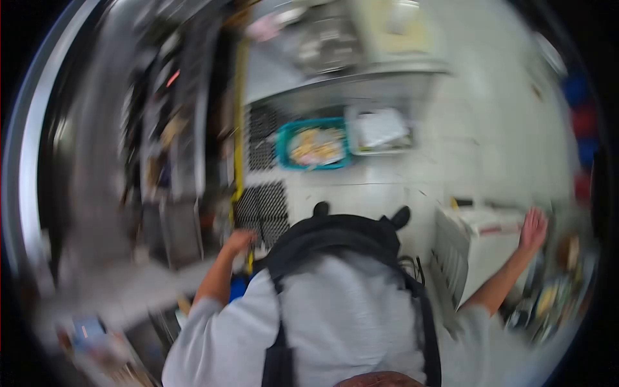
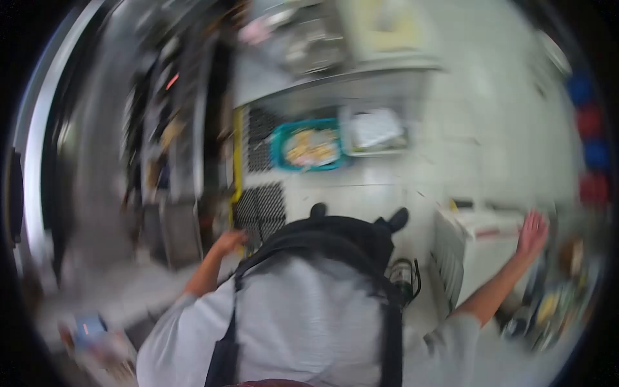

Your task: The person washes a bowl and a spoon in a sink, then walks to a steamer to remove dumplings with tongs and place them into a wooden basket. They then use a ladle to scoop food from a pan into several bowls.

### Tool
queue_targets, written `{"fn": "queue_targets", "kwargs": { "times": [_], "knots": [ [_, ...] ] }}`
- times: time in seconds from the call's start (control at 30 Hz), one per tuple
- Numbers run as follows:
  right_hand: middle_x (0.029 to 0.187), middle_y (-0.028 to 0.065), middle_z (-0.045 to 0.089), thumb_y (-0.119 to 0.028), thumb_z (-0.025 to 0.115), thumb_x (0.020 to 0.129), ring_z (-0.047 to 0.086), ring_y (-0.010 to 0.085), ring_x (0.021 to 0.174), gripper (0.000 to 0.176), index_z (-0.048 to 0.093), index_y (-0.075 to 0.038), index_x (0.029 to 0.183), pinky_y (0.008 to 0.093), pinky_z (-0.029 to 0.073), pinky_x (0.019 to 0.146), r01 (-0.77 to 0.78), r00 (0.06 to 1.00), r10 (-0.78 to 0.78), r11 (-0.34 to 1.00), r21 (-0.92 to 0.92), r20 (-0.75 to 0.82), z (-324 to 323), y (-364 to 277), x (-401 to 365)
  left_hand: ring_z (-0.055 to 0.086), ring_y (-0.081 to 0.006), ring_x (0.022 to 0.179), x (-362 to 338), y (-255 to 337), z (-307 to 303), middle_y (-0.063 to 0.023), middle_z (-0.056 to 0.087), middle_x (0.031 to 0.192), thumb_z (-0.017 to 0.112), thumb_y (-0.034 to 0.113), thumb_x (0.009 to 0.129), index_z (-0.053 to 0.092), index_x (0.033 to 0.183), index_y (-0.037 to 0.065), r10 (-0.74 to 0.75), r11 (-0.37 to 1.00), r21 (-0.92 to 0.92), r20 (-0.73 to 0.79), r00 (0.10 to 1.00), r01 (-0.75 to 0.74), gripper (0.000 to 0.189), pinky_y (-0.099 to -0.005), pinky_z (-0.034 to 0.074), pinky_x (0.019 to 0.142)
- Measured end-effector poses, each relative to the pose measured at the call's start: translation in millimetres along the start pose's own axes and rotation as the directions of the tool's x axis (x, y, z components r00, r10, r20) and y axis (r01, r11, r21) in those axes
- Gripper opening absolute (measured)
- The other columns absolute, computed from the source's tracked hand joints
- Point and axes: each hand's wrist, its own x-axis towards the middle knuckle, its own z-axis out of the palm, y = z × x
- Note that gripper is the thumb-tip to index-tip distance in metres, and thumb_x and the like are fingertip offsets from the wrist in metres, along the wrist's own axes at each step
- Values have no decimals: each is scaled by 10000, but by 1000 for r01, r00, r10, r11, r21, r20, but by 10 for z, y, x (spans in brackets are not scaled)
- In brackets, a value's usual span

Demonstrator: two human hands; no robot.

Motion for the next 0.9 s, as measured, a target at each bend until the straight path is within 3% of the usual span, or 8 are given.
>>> {"fn": "queue_targets", "kwargs": {
  "times": [0.07,0.2,0.33,0.5,0.7,0.8,0.87,0.9],
  "knots": [
    [1606,229,411,-294,561,1070,382,398,1502,594,372,-21,1563,542,330,1249,-257,953,257,966,-19,163,112,1208,102,679,-185,743,-69,324,43,-69,765,879,585,474,1008,774,933,41,-576,701,-390,184,797,597,478,-358,549,662],
    [1448,198,570,-315,565,1074,595,359,1282,480,508,-87,1492,468,496,1085,-580,619,765,598,-553,178,595,3696,-642,602,-160,601,-338,-118,441,-12,692,706,678,350,964,767,828,98,-675,538,-604,110,730,589,300,-348,524,569],
    [1321,94,646,-396,637,1024,669,230,1082,510,576,-112,1443,364,555,889,47,366,922,112,-993,121,1892,5338,-2944,565,-143,656,-799,-1007,624,9,609,744,705,367,951,715,990,86,-772,310,-769,140,620,559,283,-340,518,607],
    [1088,0,704,-370,692,1008,678,160,972,414,672,-89,1311,327,552,795,520,160,987,-72,-851,15,2622,6696,-4652,596,-195,845,-1201,-2696,811,-67,645,951,706,350,955,716,1111,70,-795,97,-745,340,502,660,321,-380,538,700],
    [1057,84,743,-326,700,975,716,183,877,399,694,-30,1243,354,573,775,495,517,839,-456,-739,-171,2901,7419,-5071,646,-219,863,-493,-5000,897,-81,695,975,715,359,922,681,1263,80,-874,-341,-912,396,281,228,442,-428,553,743],
    [959,59,694,-273,657,1000,700,172,778,282,688,-78,1201,270,538,603,993,-118,990,119,-5,79,2452,7355,-3709,627,-210,889,195,-5418,-62,-58,664,1031,730,330,928,552,1448,84,-864,-311,-950,295,409,27,602,-418,540,811],
    [1001,78,677,-338,684,928,710,236,827,355,679,-73,1164,387,567,666,310,758,616,-631,-711,-216,3131,7242,-4561,629,-225,940,631,-5803,-582,-74,651,1132,734,319,934,500,1484,101,-866,-244,-967,186,465,-69,637,-420,539,814],
    [1023,82,675,-386,685,907,711,263,855,405,667,-77,1168,433,565,706,274,788,575,-646,-712,-219,3318,7238,-4688,631,-236,970,801,-5972,-826,-89,640,1176,734,317,937,488,1489,112,-873,-209,-970,130,471,-121,638,-425,538,818]
  ]
}}
